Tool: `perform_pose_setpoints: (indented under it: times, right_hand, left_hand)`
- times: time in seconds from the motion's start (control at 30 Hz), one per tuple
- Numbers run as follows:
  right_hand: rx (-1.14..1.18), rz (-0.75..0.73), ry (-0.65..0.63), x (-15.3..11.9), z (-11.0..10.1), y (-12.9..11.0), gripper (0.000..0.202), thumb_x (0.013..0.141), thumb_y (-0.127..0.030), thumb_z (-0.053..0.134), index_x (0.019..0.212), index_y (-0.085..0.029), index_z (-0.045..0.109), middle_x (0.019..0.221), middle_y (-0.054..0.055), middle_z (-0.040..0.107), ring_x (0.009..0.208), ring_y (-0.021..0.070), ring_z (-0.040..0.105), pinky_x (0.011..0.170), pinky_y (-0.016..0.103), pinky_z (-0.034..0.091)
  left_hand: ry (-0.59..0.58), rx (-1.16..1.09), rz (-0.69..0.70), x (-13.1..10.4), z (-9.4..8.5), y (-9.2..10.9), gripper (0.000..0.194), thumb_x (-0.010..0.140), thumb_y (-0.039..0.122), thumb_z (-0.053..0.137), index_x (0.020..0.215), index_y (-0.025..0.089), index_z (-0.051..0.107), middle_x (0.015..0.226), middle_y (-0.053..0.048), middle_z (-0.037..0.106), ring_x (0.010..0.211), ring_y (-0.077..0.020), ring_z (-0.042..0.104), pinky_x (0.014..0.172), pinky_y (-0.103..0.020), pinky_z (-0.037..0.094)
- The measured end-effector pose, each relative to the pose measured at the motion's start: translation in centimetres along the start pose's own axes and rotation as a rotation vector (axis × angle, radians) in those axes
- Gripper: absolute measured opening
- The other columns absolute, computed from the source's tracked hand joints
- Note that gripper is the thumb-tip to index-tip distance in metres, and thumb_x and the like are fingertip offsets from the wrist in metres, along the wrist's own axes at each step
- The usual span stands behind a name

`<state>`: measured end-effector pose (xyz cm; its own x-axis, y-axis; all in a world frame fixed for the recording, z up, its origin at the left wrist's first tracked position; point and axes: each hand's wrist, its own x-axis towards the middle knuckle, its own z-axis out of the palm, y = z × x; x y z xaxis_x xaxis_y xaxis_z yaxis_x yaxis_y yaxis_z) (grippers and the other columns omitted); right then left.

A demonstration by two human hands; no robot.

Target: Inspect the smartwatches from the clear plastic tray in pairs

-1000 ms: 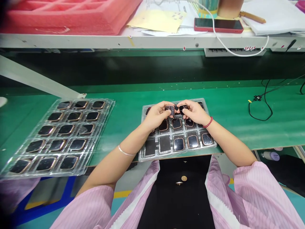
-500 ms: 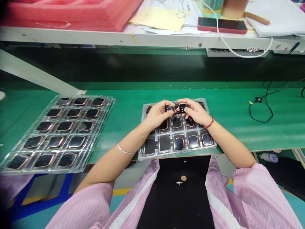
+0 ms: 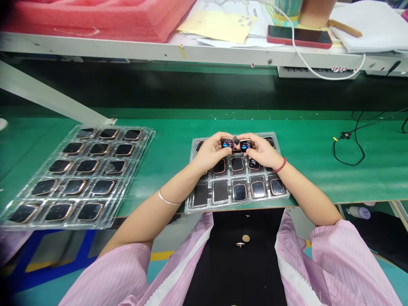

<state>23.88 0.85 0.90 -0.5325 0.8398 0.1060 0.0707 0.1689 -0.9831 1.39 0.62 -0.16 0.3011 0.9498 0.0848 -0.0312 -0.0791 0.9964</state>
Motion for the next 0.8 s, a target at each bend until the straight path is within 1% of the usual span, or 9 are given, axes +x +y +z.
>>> perform_pose_setpoints:
  times: [0.1,0.2,0.27,0.43,0.53,0.6,0.67,0.73,0.8]
  right_hand:
    - [0.015,0.022,0.003,-0.04,0.09,-0.12,0.042,0.084,-0.020,0.065,0.126,-0.020,0.062,0.115,0.008,0.074,0.082,0.0167,0.071,0.069,0.028,0.060]
    - [0.052,0.082,0.028,-0.04,0.08,-0.15,0.028,0.096,-0.031,0.058,0.118,-0.017,0.066,0.107,0.008,0.075,0.072,0.0143,0.069,0.064,0.027,0.060]
    - [0.068,0.097,0.047,-0.01,0.05,-0.15,0.029,0.099,-0.035,0.054,0.117,-0.017,0.067,0.105,0.008,0.076,0.072,0.0142,0.069,0.064,0.027,0.060]
    - [0.053,0.054,0.058,0.08,0.07,-0.14,0.044,0.081,-0.020,0.069,0.124,-0.020,0.062,0.106,0.005,0.076,0.075,0.0140,0.069,0.064,0.025,0.059]
    - [0.065,0.076,0.066,0.08,0.03,-0.22,0.028,0.091,-0.030,0.064,0.117,-0.017,0.064,0.097,0.006,0.075,0.066,0.0124,0.066,0.060,0.024,0.058]
    - [0.081,0.084,0.078,0.07,0.00,-0.26,0.027,0.099,-0.038,0.055,0.113,-0.017,0.064,0.094,0.006,0.074,0.064,0.0123,0.066,0.058,0.025,0.057]
    - [0.079,0.075,0.083,0.08,-0.01,-0.21,0.028,0.097,-0.037,0.058,0.116,-0.017,0.063,0.097,0.006,0.074,0.066,0.0128,0.068,0.058,0.025,0.057]
    - [0.053,0.059,0.074,0.10,0.00,-0.09,0.034,0.089,-0.028,0.065,0.122,-0.019,0.060,0.104,0.006,0.074,0.070,0.0133,0.070,0.060,0.024,0.058]
    - [0.027,0.046,0.057,0.10,0.02,0.03,0.043,0.083,-0.021,0.066,0.125,-0.020,0.058,0.108,0.006,0.074,0.072,0.0136,0.070,0.061,0.025,0.058]
  left_hand:
    - [-0.002,-0.023,0.006,-0.08,-0.10,0.07,0.044,0.075,0.014,0.073,0.118,0.017,0.064,0.106,-0.005,0.072,0.089,-0.0143,0.069,0.079,-0.025,0.057]
    - [-0.007,-0.007,-0.034,-0.13,-0.24,0.14,0.026,0.092,0.035,0.066,0.109,0.015,0.069,0.091,-0.005,0.073,0.068,-0.0119,0.065,0.061,-0.023,0.051]
    - [-0.003,0.007,-0.060,-0.13,-0.27,0.15,0.031,0.097,0.043,0.062,0.108,0.015,0.070,0.085,-0.006,0.072,0.062,-0.0118,0.064,0.055,-0.022,0.048]
    - [-0.006,-0.025,-0.031,-0.05,-0.15,0.09,0.047,0.080,0.020,0.077,0.126,0.017,0.064,0.108,-0.007,0.074,0.086,-0.0143,0.072,0.076,-0.025,0.058]
    - [-0.027,0.007,-0.052,-0.07,-0.22,0.21,0.027,0.093,0.032,0.066,0.113,0.015,0.068,0.092,-0.006,0.073,0.071,-0.0121,0.069,0.058,-0.021,0.049]
    - [-0.024,0.018,-0.061,-0.11,-0.27,0.27,0.027,0.097,0.037,0.060,0.109,0.015,0.069,0.088,-0.006,0.072,0.065,-0.0112,0.067,0.054,-0.021,0.046]
    - [-0.009,-0.001,-0.044,-0.12,-0.25,0.22,0.026,0.090,0.028,0.067,0.112,0.015,0.068,0.100,-0.006,0.073,0.075,-0.0126,0.070,0.064,-0.022,0.053]
    - [-0.012,-0.029,-0.023,-0.11,-0.16,0.06,0.038,0.080,0.015,0.071,0.118,0.016,0.066,0.113,-0.007,0.073,0.092,-0.0157,0.072,0.079,-0.026,0.059]
    - [-0.025,-0.047,-0.020,-0.08,-0.07,-0.12,0.044,0.075,0.010,0.068,0.119,0.016,0.065,0.114,-0.008,0.073,0.099,-0.0173,0.071,0.085,-0.029,0.060]
